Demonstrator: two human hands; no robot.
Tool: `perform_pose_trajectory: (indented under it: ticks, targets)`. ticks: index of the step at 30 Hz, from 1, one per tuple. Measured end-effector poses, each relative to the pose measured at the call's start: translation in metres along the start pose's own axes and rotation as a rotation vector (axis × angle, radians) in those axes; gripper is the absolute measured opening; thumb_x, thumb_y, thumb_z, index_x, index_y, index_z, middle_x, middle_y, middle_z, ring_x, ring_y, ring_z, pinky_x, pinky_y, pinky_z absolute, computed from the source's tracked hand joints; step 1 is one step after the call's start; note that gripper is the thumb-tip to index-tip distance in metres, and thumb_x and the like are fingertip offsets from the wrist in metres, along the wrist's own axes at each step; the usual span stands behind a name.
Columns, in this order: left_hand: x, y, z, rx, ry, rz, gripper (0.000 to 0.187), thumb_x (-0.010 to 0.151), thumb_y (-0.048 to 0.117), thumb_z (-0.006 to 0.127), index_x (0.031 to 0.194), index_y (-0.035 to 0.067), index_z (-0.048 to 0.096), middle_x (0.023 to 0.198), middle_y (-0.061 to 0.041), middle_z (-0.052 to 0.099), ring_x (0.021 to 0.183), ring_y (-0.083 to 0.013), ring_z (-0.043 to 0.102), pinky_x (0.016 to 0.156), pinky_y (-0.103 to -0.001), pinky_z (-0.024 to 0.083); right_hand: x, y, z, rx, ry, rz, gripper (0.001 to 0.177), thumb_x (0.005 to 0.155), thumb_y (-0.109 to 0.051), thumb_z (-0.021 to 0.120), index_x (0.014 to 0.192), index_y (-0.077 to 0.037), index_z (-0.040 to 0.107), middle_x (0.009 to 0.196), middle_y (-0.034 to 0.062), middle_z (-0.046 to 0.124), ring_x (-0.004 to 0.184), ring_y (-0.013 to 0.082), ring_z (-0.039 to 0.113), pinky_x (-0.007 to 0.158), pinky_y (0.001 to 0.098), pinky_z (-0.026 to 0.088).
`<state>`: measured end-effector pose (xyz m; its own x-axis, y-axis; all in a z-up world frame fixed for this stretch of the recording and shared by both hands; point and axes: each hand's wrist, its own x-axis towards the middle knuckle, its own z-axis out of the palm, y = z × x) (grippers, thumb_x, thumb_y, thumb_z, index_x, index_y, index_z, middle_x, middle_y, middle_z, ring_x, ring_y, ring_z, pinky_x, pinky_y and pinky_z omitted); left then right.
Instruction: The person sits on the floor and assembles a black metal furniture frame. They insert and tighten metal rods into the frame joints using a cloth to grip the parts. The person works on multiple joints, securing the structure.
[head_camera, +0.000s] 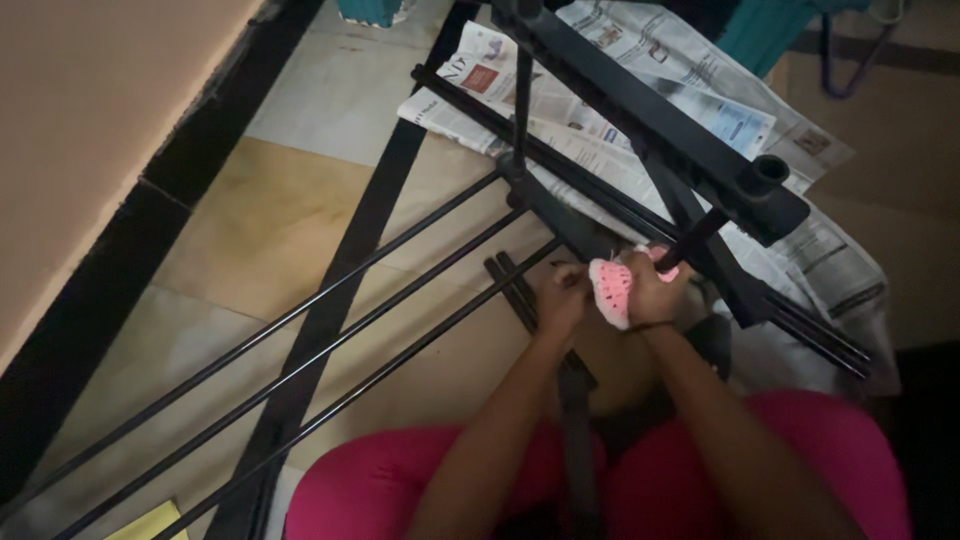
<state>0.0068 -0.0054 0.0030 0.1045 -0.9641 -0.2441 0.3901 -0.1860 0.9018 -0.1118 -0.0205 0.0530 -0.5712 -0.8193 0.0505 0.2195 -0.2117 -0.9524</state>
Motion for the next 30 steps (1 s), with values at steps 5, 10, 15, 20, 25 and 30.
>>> perform_pose_trajectory:
  ticks: [5, 10, 15, 20, 25, 30]
  targets:
    - [-0.015, 0.026, -0.001, 0.224, -0.013, 0.134, 0.024, 0.090, 0.004, 0.068, 0.112, -0.001, 0.076, 0.100, -0.009, 0.078, 0.089, -0.0143, 0.071, 0.080, -0.028, 0.056, 0.000, -0.009, -0.003, 0.078, -0.099, 0.152, 0.033, 0.079, 0.000, 0.071, 0.106, -0.004, 0.052, 0.089, 0.0098, 0.064, 0.076, 0.0206, 0.067, 0.070, 0.0343, 0.059]
    - [-0.022, 0.043, 0.001, 0.216, -0.050, 0.035, 0.026, 0.091, 0.010, 0.072, 0.114, 0.001, 0.077, 0.099, -0.009, 0.078, 0.086, -0.0147, 0.071, 0.078, -0.028, 0.056, 0.014, -0.016, -0.012, 0.030, -0.278, 0.186, 0.026, 0.077, 0.003, 0.066, 0.100, -0.002, 0.057, 0.088, 0.0118, 0.066, 0.074, 0.0223, 0.069, 0.070, 0.0344, 0.061]
    - [-0.020, 0.042, -0.001, 0.192, -0.089, 0.057, 0.031, 0.087, 0.012, 0.074, 0.116, 0.001, 0.077, 0.102, -0.009, 0.079, 0.088, -0.0131, 0.072, 0.081, -0.028, 0.056, 0.021, -0.019, -0.019, 0.025, -0.477, 0.244, 0.016, 0.080, 0.008, 0.065, 0.094, 0.006, 0.058, 0.084, 0.0149, 0.067, 0.073, 0.0254, 0.067, 0.068, 0.0352, 0.057]
    - [-0.014, 0.022, -0.003, 0.258, -0.003, 0.055, 0.027, 0.089, 0.010, 0.070, 0.113, 0.001, 0.077, 0.099, -0.010, 0.079, 0.087, -0.0154, 0.070, 0.079, -0.031, 0.055, -0.008, -0.021, 0.000, -0.030, -0.167, -0.050, 0.023, 0.090, -0.001, 0.079, 0.099, -0.001, 0.059, 0.092, 0.0063, 0.064, 0.085, 0.0175, 0.063, 0.079, 0.0310, 0.054]
    - [-0.009, 0.004, 0.000, 0.078, 0.058, 0.127, 0.031, 0.086, 0.008, 0.070, 0.116, 0.002, 0.067, 0.108, -0.009, 0.072, 0.101, -0.0202, 0.067, 0.088, -0.033, 0.053, -0.043, -0.040, 0.016, -0.244, -0.051, -0.479, 0.034, 0.097, -0.015, 0.082, 0.118, 0.004, 0.062, 0.112, 0.0084, 0.060, 0.099, 0.0180, 0.062, 0.090, 0.0303, 0.053]
    - [-0.008, -0.004, 0.000, -0.023, 0.034, -0.113, 0.035, 0.093, 0.014, 0.067, 0.126, 0.010, 0.059, 0.120, -0.003, 0.067, 0.110, -0.0169, 0.063, 0.095, -0.032, 0.051, -0.044, -0.050, 0.022, -0.075, -0.071, -0.221, 0.034, 0.100, -0.027, 0.075, 0.118, 0.000, 0.065, 0.107, 0.0052, 0.070, 0.094, 0.0107, 0.066, 0.086, 0.0252, 0.055]
